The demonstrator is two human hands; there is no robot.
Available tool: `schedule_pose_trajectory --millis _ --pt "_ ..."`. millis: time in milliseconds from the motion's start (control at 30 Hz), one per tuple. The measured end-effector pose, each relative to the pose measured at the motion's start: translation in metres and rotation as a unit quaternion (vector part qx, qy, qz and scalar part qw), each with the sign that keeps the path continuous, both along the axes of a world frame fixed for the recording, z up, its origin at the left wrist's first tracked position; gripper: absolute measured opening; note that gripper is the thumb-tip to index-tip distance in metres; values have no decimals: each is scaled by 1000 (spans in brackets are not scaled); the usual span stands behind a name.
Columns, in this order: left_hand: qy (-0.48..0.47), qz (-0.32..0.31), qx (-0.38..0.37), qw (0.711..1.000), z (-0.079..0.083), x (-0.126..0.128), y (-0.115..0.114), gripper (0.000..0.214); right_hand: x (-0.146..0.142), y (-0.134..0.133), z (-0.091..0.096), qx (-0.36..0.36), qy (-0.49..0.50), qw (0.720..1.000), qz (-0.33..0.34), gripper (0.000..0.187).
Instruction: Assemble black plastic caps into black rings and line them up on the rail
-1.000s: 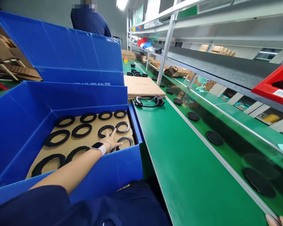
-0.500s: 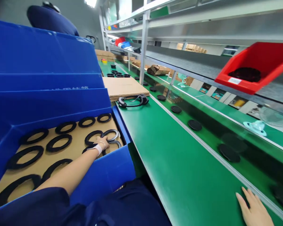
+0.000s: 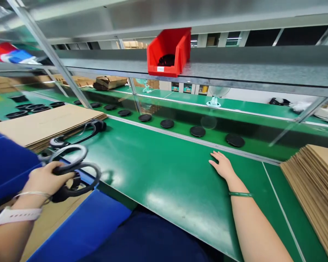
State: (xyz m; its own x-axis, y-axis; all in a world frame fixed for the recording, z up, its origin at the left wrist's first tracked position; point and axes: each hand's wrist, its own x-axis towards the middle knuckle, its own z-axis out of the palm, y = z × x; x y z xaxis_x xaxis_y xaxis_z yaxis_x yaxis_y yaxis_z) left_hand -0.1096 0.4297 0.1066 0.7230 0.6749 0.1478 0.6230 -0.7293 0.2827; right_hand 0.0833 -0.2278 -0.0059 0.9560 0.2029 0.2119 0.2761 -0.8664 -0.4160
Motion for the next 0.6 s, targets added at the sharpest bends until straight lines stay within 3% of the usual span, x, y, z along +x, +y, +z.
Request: schedule_pose_trajectory --millis 67,133,267,433,600 --pt "4 -114 15 993 -2 26 -48 38 -2 0 1 5 -2 1000 5 49" --pt "29 -217 5 976 -14 51 -103 41 -3 1 3 10 -3 1000 10 48" --pt "77 -355 -3 932 -38 86 -201 49 -6 3 8 45 5 999 15 45" --pt "90 -433 21 897 -40 114 -288 71 -4 -1 9 136 10 991 5 37" --pt "73 -476 24 876 -40 125 -342 92 1 -8 9 193 -4 981 -12 36"
